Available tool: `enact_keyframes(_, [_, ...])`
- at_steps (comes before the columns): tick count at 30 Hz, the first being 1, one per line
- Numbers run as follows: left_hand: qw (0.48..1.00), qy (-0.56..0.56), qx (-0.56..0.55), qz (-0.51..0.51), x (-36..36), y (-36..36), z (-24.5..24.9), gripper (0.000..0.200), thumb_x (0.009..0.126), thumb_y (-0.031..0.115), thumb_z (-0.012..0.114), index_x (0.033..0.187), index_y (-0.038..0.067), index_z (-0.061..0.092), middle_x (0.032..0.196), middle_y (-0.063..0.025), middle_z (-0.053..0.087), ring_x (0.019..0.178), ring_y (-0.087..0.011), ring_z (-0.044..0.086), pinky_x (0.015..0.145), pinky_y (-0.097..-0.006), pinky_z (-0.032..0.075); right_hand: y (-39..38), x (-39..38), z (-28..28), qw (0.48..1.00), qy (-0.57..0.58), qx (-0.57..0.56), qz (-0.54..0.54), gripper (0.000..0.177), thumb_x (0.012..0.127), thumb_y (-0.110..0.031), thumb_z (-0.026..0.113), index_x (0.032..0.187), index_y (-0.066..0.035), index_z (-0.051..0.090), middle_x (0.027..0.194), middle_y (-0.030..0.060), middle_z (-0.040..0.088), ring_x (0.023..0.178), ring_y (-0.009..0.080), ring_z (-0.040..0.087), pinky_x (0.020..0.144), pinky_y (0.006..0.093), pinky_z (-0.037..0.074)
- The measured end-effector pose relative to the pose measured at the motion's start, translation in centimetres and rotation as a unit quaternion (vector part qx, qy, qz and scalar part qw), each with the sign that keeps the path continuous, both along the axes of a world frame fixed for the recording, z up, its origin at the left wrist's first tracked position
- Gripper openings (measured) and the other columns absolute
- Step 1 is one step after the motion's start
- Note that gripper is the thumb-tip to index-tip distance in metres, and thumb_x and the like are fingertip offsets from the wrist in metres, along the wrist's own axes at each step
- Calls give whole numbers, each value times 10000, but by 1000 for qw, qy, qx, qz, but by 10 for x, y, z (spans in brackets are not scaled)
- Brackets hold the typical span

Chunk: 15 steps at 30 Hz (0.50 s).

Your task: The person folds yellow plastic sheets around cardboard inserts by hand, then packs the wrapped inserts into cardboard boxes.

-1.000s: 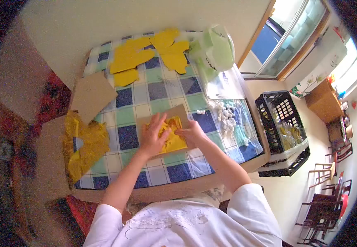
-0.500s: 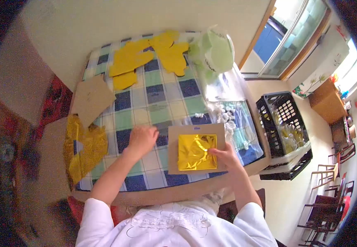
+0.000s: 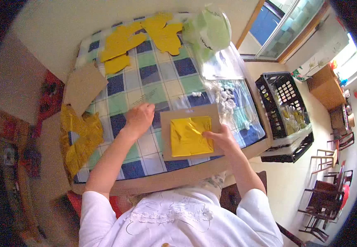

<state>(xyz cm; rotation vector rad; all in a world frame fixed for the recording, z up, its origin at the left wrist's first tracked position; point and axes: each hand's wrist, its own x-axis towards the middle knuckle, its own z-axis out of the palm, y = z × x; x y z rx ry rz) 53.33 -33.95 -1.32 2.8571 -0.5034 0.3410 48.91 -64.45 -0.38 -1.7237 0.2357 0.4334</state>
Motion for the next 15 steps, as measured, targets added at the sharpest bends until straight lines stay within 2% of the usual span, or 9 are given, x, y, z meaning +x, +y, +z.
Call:
enact_keyframes(3, [999, 7, -42, 15, -9, -7, 3, 113, 808, 146, 604, 823, 40, 569, 832, -111, 623, 837, -306, 626, 683, -424, 535, 28, 5, -2, 999, 12, -20, 37, 361, 746, -77, 761, 1060, 42, 631, 977, 88, 689, 856, 147, 639, 793, 292, 509])
enact_keyframes(6, [995, -8, -98, -1, -15, -11, 7, 132, 809, 145, 600, 800, 26, 543, 863, -116, 612, 881, -309, 608, 732, -430, 519, 54, 9, -16, 995, -20, 7, 97, 479, 754, -105, 771, 1154, 49, 556, 972, 94, 676, 873, 155, 634, 791, 295, 498])
enact_keyframes(9, [992, 34, -120, -10, -15, -12, 8, 130, 814, 138, 595, 853, 17, 566, 946, -133, 618, 974, -314, 589, 823, -418, 502, 57, 10, -42, 953, -196, -216, 80, 647, 726, -115, 791, 1271, -16, 457, 982, 119, 665, 897, 198, 640, 813, 325, 497])
enact_keyframes(12, [985, 8, -168, -26, -13, -16, -5, 233, 829, 140, 593, 1036, 33, 612, 1116, -147, 616, 1087, -328, 565, 897, -408, 485, 70, 4, 0, 975, -133, -162, 65, 819, 710, -147, 790, 1384, -118, 325, 1040, 213, 642, 985, 363, 622, 861, 397, 482])
enact_keyframes(15, [994, 38, -102, -34, -9, -20, -9, 366, 878, 165, 555, 1235, 82, 574, 1299, -159, 539, 1240, -333, 474, 1000, -420, 423, 71, 1, -12, 972, -160, -158, 69, 819, 710, -153, 784, 1383, -162, 316, 1032, 234, 639, 978, 386, 619, 840, 404, 483])
